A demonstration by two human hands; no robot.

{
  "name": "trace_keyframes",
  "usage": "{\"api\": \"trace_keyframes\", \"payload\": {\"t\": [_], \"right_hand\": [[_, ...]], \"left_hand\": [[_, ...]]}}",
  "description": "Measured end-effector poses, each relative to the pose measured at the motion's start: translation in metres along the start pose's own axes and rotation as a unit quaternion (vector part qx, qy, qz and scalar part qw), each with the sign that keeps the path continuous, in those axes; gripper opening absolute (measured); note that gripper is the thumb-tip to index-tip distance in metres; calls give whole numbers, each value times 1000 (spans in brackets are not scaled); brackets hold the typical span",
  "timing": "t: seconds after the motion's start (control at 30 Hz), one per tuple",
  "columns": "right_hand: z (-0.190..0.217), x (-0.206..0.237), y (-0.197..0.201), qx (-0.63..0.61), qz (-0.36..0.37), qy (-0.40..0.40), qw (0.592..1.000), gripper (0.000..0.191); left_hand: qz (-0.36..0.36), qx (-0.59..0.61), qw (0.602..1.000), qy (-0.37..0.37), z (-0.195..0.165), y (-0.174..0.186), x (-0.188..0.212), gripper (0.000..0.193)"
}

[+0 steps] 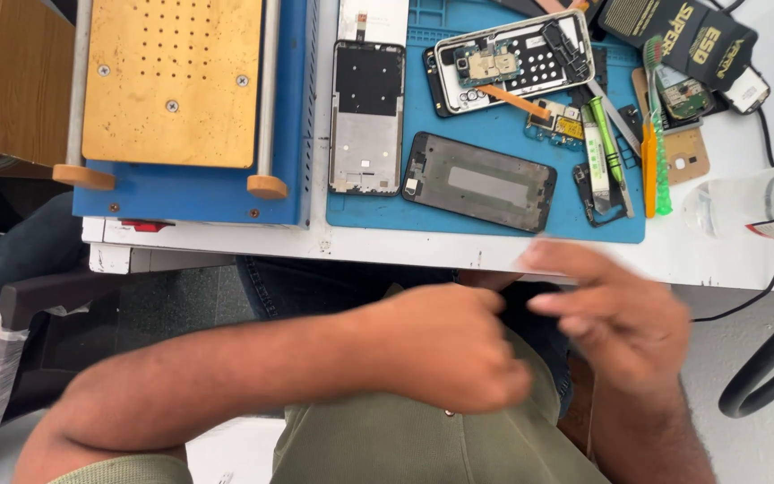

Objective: The person disassembles a smartphone, removes the battery, and uses a plastic spudger to scrape adhesive from the phone's back cover. They handle multiple phone components and tools on a workbench.

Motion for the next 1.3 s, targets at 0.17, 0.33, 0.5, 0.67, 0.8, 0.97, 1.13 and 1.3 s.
{"api": "trace_keyframes", "payload": {"t": [0.17, 0.33, 0.5, 0.67, 0.8, 0.97, 1.13, 1.3], "right_hand": [[-33, -24, 7, 282, 24, -40, 958, 39], [-59, -51, -15, 402, 102, 11, 910, 87], [-64, -62, -16, 399, 142, 8, 906, 85], [-68, -58, -5, 376, 151, 29, 914, 82], [-78, -46, 23, 333, 34, -59, 940, 61], [-95, -43, 83, 409, -135, -145, 891, 21], [-114, -53, 103, 492, -134, -134, 850, 14], [-115, -60, 91, 536, -112, -110, 829, 6]], "left_hand": [[-226, 17, 962, 151, 39, 61, 46, 34], [-307, -123, 887, 323, 72, 55, 62, 58], [-334, -53, 871, 357, 80, 25, 60, 69], [-311, -64, 872, 372, 88, 15, 58, 88], [-293, -79, 873, 383, 94, 7, 59, 99], [-299, -87, 865, 394, 100, 0, 60, 107], [-281, -116, 861, 407, 100, -3, 58, 106], [-289, -110, 861, 403, 98, -4, 59, 104]]}}
Point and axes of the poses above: each hand's wrist, its own x-axis away from the middle knuckle, its own y-axis out of the back of the hand, z = x × y, the point moved 5 cm from there along -x, towards the middle knuckle, and after that the axes turned 13 degrees about x, right-handed, at the moved point
